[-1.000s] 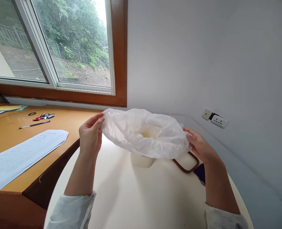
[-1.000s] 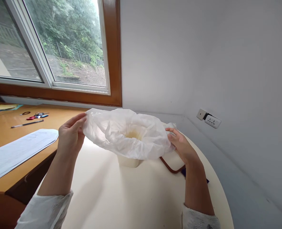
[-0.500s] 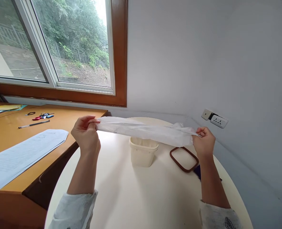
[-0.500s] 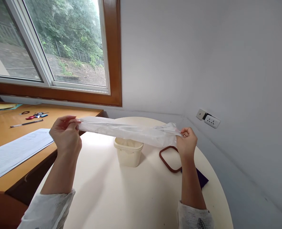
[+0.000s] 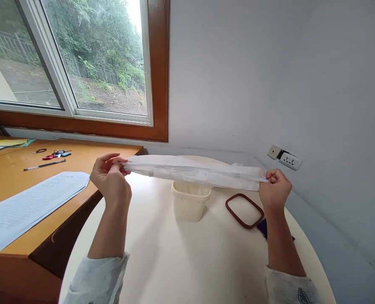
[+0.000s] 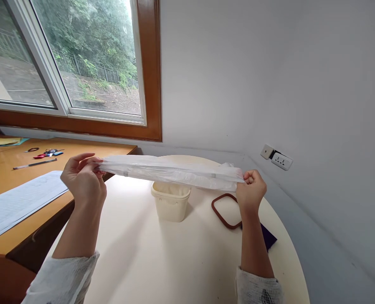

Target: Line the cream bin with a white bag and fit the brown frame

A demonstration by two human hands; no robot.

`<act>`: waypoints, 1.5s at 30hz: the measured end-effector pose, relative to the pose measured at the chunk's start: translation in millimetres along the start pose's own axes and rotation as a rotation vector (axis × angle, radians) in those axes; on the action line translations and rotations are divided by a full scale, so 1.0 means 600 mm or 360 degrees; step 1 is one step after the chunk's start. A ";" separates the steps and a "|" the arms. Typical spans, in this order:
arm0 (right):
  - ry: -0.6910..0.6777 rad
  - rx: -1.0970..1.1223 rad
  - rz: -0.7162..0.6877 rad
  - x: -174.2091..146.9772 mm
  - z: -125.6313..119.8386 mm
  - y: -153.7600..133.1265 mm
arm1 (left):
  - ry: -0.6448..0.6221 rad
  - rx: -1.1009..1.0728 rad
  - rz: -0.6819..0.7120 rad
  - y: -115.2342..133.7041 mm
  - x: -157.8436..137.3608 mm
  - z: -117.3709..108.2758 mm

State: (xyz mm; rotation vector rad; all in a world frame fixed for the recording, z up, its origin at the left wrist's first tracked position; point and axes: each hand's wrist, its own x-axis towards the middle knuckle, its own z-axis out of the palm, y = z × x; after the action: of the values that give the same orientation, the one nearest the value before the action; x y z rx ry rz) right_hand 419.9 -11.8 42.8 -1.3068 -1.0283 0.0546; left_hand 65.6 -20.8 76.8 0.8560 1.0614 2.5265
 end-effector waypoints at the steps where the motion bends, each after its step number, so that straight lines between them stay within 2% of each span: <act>1: 0.0010 0.0000 -0.0005 0.000 -0.001 0.000 | 0.0000 -0.0031 -0.0009 0.001 0.000 0.001; 11: 0.0036 0.0044 -0.0029 0.005 -0.003 0.008 | -0.0103 -0.0092 -0.0010 -0.006 0.006 -0.001; 17: -0.0002 0.0046 0.0011 0.005 -0.003 0.005 | -0.0260 -0.0122 -0.0052 -0.007 0.002 0.001; 28: 0.0017 0.0023 -0.0043 0.005 -0.002 0.008 | -0.0316 0.0168 0.0056 -0.021 0.000 -0.002; 36: -0.0003 0.0032 -0.0020 0.006 -0.002 0.006 | -0.0266 0.0233 0.0013 -0.009 -0.004 0.005; 45: -0.0165 0.0125 0.0114 0.004 0.003 0.008 | -0.0453 0.0672 0.0051 -0.010 -0.014 0.000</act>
State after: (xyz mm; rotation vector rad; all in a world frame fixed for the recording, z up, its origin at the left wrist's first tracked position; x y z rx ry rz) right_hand 422.7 -7.6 40.5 -1.2796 -1.0565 0.2168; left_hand 72.5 -20.7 68.8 1.3032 1.5103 2.1436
